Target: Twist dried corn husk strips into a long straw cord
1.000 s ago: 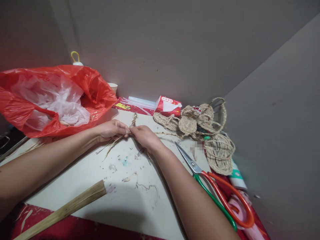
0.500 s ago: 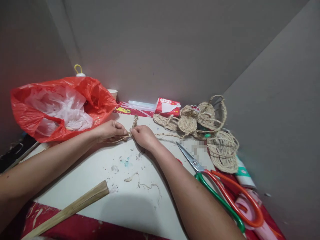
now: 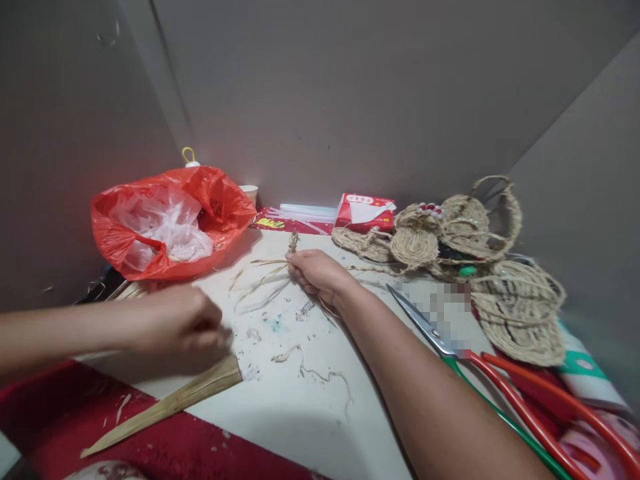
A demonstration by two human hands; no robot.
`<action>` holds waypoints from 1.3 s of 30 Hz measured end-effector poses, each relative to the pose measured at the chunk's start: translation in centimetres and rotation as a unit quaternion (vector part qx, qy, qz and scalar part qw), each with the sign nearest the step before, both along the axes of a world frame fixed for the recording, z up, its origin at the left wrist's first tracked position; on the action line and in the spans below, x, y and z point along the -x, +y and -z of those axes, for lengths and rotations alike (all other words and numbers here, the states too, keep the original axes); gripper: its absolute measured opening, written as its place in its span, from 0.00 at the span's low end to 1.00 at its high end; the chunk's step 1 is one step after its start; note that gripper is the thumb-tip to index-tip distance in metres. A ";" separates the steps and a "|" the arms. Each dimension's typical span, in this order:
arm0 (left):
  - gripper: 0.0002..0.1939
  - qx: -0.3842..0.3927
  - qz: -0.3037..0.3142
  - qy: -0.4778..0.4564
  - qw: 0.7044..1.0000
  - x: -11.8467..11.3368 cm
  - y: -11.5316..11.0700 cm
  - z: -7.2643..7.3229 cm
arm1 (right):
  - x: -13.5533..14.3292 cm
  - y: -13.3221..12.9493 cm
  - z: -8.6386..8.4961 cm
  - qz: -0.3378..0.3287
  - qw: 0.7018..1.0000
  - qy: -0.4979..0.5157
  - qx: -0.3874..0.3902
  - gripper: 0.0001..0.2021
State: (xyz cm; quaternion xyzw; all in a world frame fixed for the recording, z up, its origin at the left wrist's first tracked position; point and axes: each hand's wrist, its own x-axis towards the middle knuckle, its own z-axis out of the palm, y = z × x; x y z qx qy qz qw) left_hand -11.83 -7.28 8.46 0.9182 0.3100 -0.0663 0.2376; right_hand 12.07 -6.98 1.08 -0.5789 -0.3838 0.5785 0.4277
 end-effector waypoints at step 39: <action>0.09 0.412 -0.298 -0.384 0.771 -8.7 1.5 7.4 | 1.9 1.8 3.1 0.225 0.946 -0.170 -0.163 0.17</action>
